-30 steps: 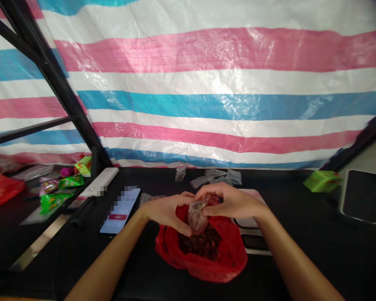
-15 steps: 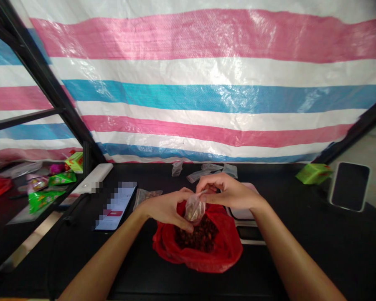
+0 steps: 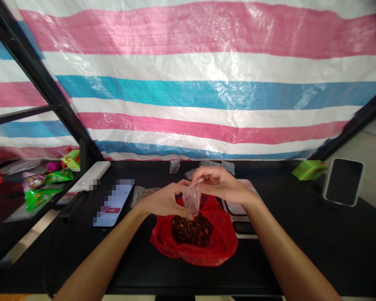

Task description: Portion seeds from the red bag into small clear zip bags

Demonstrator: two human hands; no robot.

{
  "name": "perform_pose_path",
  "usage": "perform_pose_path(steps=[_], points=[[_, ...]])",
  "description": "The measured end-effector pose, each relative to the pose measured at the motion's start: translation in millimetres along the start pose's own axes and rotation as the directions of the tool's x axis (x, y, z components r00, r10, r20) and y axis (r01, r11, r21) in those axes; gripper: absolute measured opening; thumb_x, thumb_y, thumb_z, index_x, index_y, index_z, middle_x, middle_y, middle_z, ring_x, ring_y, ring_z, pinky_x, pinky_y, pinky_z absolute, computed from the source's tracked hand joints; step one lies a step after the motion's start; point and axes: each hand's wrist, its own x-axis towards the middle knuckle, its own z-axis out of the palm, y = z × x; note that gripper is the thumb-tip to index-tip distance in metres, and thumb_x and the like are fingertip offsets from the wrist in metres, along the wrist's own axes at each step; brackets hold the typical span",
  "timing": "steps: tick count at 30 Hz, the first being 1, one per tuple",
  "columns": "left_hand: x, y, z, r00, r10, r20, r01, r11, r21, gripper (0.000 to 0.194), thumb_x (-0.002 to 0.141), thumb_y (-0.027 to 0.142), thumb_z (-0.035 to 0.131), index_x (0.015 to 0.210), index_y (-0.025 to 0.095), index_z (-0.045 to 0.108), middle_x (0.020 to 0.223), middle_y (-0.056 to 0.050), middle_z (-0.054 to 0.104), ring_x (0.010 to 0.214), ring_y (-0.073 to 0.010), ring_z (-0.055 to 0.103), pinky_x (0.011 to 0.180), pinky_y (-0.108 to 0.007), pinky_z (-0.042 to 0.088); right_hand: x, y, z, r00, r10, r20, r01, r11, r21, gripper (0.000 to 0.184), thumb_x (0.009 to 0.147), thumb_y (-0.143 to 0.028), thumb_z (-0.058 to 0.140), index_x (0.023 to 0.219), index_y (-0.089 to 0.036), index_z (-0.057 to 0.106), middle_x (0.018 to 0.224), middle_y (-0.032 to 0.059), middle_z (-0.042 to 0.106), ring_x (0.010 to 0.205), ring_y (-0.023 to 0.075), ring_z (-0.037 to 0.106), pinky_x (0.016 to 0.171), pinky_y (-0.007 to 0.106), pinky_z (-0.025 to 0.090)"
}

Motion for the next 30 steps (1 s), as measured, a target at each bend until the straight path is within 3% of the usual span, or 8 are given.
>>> perform_pose_path(steps=[4, 8, 10, 16, 20, 24, 27, 30], points=[[1.8, -12.9, -11.2, 0.951, -0.034, -0.306, 0.000, 0.994, -0.109, 0.029, 0.085, 0.040, 0.077, 0.104, 0.018, 0.074, 0.093, -0.005, 0.072, 0.085, -0.0189, 0.065, 0.080, -0.030, 0.049, 7.0, 12.7, -3.0, 0.945, -0.088, -0.315, 0.043, 0.988, -0.149, 0.024, 0.093, -0.040, 0.067, 0.110, -0.023, 0.065, 0.105, 0.0041, 0.068, 0.080, 0.0150, 0.062, 0.072, 0.029, 0.051], [5.5, -38.7, -22.6, 0.720, -0.010, -0.693, 0.148, 0.979, 0.139, 0.041, 0.088, 0.044, 0.072, 0.120, 0.020, 0.070, 0.104, -0.006, 0.070, 0.096, -0.0220, 0.061, 0.089, -0.033, 0.047, 15.3, 32.4, -11.5, 0.756, -0.244, -0.608, 0.034, 0.942, -0.335, 0.024, 0.093, -0.037, 0.063, 0.113, -0.023, 0.061, 0.112, 0.0059, 0.065, 0.079, 0.0149, 0.060, 0.072, 0.029, 0.048], [6.5, -46.8, -23.7, 0.680, 0.064, -0.730, 0.270, 0.904, 0.331, 0.050, 0.083, 0.045, 0.076, 0.128, 0.023, 0.068, 0.113, -0.008, 0.069, 0.105, -0.0260, 0.057, 0.096, -0.038, 0.045, 16.6, 39.4, -15.0, 0.687, -0.305, -0.660, 0.013, 0.913, -0.409, 0.019, 0.093, -0.032, 0.061, 0.110, -0.022, 0.063, 0.106, 0.0055, 0.066, 0.078, 0.0156, 0.060, 0.071, 0.030, 0.047], [-8.1, -38.4, -40.8, 0.667, 0.162, -0.728, 0.462, 0.676, 0.574, 0.037, 0.097, 0.041, 0.056, 0.127, 0.021, 0.063, 0.122, -0.010, 0.065, 0.116, -0.0292, 0.050, 0.108, -0.044, 0.037, 14.8, 44.3, -19.0, 0.610, -0.393, -0.688, -0.036, 0.854, -0.519, 0.018, 0.092, -0.024, 0.058, 0.108, -0.021, 0.066, 0.104, 0.0058, 0.068, 0.076, 0.0165, 0.059, 0.071, 0.031, 0.047], [-28.3, -43.7, -61.1, 0.770, -0.168, -0.616, 0.602, 0.515, 0.611, 0.021, 0.078, 0.027, 0.069, 0.098, 0.023, 0.068, 0.107, -0.010, 0.067, 0.114, -0.0353, 0.049, 0.101, -0.049, 0.038, 15.0, 42.1, -17.1, 0.620, -0.410, -0.669, -0.017, 0.845, -0.534, 0.016, 0.093, -0.022, 0.057, 0.105, -0.022, 0.066, 0.101, 0.0054, 0.067, 0.076, 0.0171, 0.059, 0.069, 0.031, 0.047], [-34.4, -61.7, -60.8, 0.860, -0.316, -0.400, 0.504, 0.650, 0.569, 0.023, 0.071, 0.016, 0.064, 0.093, 0.024, 0.069, 0.088, -0.005, 0.067, 0.091, -0.0274, 0.059, 0.085, -0.039, 0.045, 14.8, 37.9, -11.9, 0.637, -0.441, -0.632, -0.005, 0.818, -0.576, 0.015, 0.094, -0.020, 0.055, 0.102, -0.022, 0.067, 0.099, 0.0050, 0.066, 0.073, 0.0167, 0.057, 0.068, 0.032, 0.046], [-28.9, -66.5, -55.5, 0.884, -0.313, -0.347, 0.459, 0.722, 0.518, 0.019, 0.078, 0.014, 0.056, 0.089, 0.023, 0.068, 0.073, -0.001, 0.065, 0.068, -0.0184, 0.058, 0.071, -0.030, 0.044, 14.3, 35.9, -8.1, 0.666, -0.448, -0.597, 0.006, 0.803, -0.596, 0.016, 0.094, -0.017, 0.054, 0.101, -0.022, 0.068, 0.096, 0.0043, 0.064, 0.071, 0.0165, 0.054, 0.068, 0.032, 0.045], [-24.2, -60.2, -53.5, 0.908, -0.255, -0.332, 0.398, 0.774, 0.493, 0.019, 0.087, 0.018, 0.049, 0.091, 0.022, 0.067, 0.081, -0.002, 0.068, 0.074, -0.0175, 0.061, 0.071, -0.027, 0.045, 14.3, 36.5, -6.2, 0.696, -0.451, -0.559, 0.021, 0.791, -0.612, 0.017, 0.095, -0.016, 0.053, 0.099, -0.022, 0.068, 0.092, 0.0039, 0.062, 0.071, 0.0169, 0.053, 0.069, 0.032, 0.045]])
